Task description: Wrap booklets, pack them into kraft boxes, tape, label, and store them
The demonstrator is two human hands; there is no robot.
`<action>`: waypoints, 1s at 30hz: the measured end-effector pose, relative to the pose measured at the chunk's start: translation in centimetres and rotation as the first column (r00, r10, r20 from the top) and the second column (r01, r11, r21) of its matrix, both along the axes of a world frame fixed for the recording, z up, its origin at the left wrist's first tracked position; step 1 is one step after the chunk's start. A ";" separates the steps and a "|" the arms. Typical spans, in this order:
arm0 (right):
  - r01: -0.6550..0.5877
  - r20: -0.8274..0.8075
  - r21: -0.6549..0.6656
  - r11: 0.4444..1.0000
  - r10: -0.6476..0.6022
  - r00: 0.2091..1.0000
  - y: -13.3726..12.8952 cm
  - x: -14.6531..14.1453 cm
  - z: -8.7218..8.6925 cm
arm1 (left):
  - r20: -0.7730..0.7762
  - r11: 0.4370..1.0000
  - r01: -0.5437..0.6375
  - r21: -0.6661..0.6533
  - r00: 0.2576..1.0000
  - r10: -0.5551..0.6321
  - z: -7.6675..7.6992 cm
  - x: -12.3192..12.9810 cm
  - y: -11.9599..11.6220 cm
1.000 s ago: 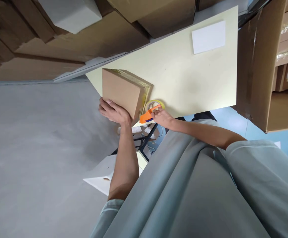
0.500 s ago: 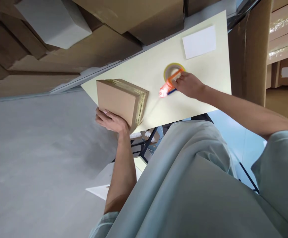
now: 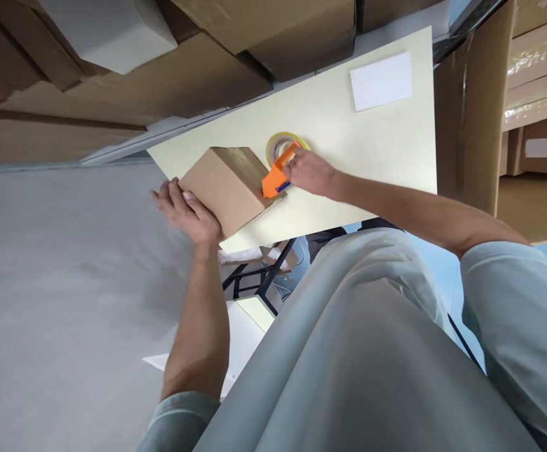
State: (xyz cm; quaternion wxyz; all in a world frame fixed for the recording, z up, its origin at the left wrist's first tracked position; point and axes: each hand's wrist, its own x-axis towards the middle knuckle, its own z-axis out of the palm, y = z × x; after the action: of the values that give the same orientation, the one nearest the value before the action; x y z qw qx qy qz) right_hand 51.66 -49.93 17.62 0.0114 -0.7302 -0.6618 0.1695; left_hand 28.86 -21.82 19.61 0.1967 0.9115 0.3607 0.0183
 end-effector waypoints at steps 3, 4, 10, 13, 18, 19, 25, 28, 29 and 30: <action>-0.010 -0.099 -0.036 0.999 0.006 0.995 -0.1 -4.7 1.2 | -0.014 0.996 0.086 0.016 0.996 -0.086 0.4 1.8 -1.5; -0.010 -0.134 -0.058 0.998 0.002 0.991 0.0 -6.3 1.6 | -0.001 0.990 0.144 -0.007 0.990 -0.144 0.5 2.2 -2.9; -0.022 -0.184 -0.117 0.993 0.000 0.983 0.4 -12.9 2.8 | 0.021 0.971 0.221 -0.091 0.975 -0.220 0.1 1.6 -11.9; -0.037 -0.169 -0.098 0.994 0.020 0.985 -1.3 -13.9 1.9 | 0.029 0.958 0.263 -0.116 0.965 -0.261 -0.1 0.5 -12.3; -0.025 -0.100 -0.097 0.995 0.016 0.995 -7.7 -10.0 -0.5 | 0.014 0.961 0.250 -0.119 0.968 -0.250 -0.2 0.3 -11.7; -0.007 -0.078 -0.098 0.995 -0.001 0.997 -9.1 -8.2 -0.9 | 0.008 0.959 0.260 -0.116 0.965 -0.261 -0.1 0.4 -11.7; 0.148 0.035 -0.138 0.979 -0.145 0.989 -8.7 0.9 -0.1 | -0.055 0.956 0.269 -0.114 0.959 -0.277 0.0 1.0 -12.4; 0.165 0.033 -0.169 0.972 -0.161 0.986 -3.5 1.4 0.5 | -0.078 0.962 0.240 -0.131 0.965 -0.251 0.0 1.3 -12.5; 0.170 0.016 -0.172 0.970 -0.170 0.985 -1.8 1.0 0.5 | -0.082 0.964 0.231 -0.135 0.966 -0.243 0.0 1.3 -12.5; 0.173 -0.009 -0.170 0.970 -0.177 0.984 -0.5 0.6 0.5 | -0.085 0.965 0.225 -0.138 0.968 -0.237 0.0 1.4 -12.6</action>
State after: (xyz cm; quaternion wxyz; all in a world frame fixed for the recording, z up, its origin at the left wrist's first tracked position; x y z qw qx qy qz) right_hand 52.28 -50.38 18.10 -0.0278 -0.7820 -0.5778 0.2320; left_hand 30.23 -34.39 19.63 0.2371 0.9327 0.2617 -0.0737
